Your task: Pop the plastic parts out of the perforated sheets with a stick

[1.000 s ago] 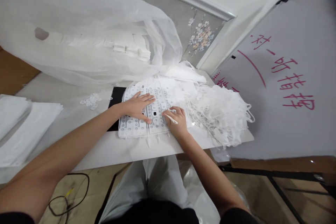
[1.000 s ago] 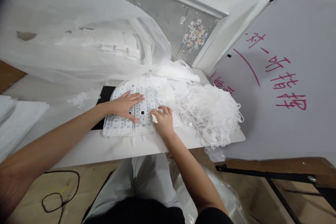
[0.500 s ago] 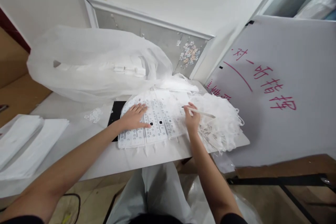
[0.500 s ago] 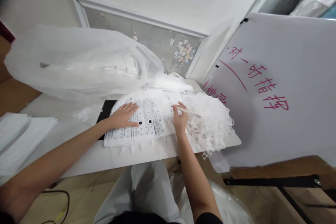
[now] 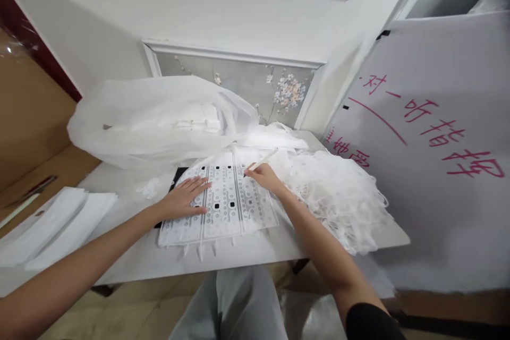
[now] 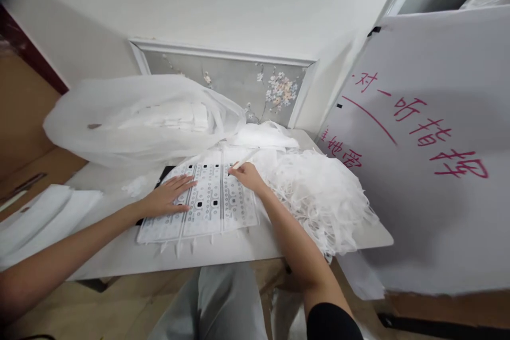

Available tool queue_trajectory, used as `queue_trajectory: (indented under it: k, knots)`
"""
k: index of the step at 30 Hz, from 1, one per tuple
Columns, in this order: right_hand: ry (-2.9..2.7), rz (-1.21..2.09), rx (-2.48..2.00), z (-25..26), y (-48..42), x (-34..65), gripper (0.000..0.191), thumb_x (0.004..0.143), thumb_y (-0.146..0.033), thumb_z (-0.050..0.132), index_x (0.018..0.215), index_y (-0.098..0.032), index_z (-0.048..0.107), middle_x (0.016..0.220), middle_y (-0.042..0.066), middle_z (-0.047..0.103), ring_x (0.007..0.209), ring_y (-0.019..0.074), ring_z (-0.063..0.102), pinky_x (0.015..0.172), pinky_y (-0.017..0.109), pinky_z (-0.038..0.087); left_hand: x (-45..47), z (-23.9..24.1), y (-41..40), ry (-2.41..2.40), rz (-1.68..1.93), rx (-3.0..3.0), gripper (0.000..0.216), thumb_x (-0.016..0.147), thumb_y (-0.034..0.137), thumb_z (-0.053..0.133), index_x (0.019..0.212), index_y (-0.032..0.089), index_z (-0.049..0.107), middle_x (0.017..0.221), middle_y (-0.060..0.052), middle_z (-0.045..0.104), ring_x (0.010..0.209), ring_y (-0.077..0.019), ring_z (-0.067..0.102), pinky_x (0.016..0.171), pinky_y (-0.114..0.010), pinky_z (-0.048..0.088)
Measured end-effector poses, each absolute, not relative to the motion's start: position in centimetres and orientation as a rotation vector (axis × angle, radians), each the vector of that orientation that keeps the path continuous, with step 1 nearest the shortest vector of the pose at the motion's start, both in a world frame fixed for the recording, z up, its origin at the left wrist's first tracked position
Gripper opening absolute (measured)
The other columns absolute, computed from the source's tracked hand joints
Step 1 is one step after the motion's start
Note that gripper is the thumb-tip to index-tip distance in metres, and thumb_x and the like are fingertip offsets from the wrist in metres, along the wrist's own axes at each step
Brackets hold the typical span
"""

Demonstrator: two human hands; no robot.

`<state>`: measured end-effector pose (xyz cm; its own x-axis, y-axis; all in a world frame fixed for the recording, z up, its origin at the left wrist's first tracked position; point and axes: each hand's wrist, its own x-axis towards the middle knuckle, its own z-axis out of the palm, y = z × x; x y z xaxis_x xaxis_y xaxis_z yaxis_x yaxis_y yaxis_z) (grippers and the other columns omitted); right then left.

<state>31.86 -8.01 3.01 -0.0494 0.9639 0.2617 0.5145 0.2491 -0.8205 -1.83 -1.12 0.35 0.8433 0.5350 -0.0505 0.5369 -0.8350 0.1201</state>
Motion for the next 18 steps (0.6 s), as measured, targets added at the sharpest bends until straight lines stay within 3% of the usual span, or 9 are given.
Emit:
queue_trajectory:
  k: [3,6,12,18]
  knots:
    - [-1.702,0.690,-1.365,0.7,-7.0,31.9,0.038,0.086,-0.050,0.054,0.076,-0.016,0.070,0.065,0.000,0.062,0.060,0.0128,0.053,0.056,0.022,0.038,-2.9,0.9,-1.5,0.912,-0.078,2.873,0.088,0.083,0.077,0.037,0.154,0.030,0.016,0.161,-0.003,0.012,0.148,-0.0301,0.013,0.119,-0.046,0.012]
    - [-1.740,0.692,-1.328,-0.9,-6.8,32.2,0.036,0.087,-0.048,0.054,0.080,-0.017,0.071,0.075,0.002,0.068,0.070,0.0155,0.059,0.064,0.024,0.042,-3.2,1.7,-2.0,0.968,-0.162,2.834,0.087,0.084,0.077,0.035,0.154,0.031,0.015,0.161,-0.004,0.008,0.148,-0.0299,0.013,0.118,-0.045,0.014]
    - [-1.766,0.645,-1.421,-1.5,-6.6,32.6,0.040,0.089,-0.049,0.051,0.081,-0.017,0.073,0.070,0.002,0.068,0.060,0.0140,0.057,0.057,0.023,0.038,3.8,4.3,-2.3,1.303,-0.070,2.710,0.090,0.080,0.083,0.029,0.146,0.023,0.041,0.145,-0.014,0.048,0.131,-0.0342,0.045,0.105,-0.047,0.034]
    - [-1.735,0.651,-1.411,-1.1,-6.9,32.2,0.036,0.089,-0.047,0.053,0.084,-0.019,0.074,0.078,0.003,0.073,0.067,0.0163,0.064,0.062,0.024,0.043,11.9,1.9,-1.4,1.031,0.098,2.809,0.098,0.075,0.086,0.035,0.149,0.022,0.032,0.155,-0.011,0.032,0.143,-0.0320,0.026,0.116,-0.048,0.019]
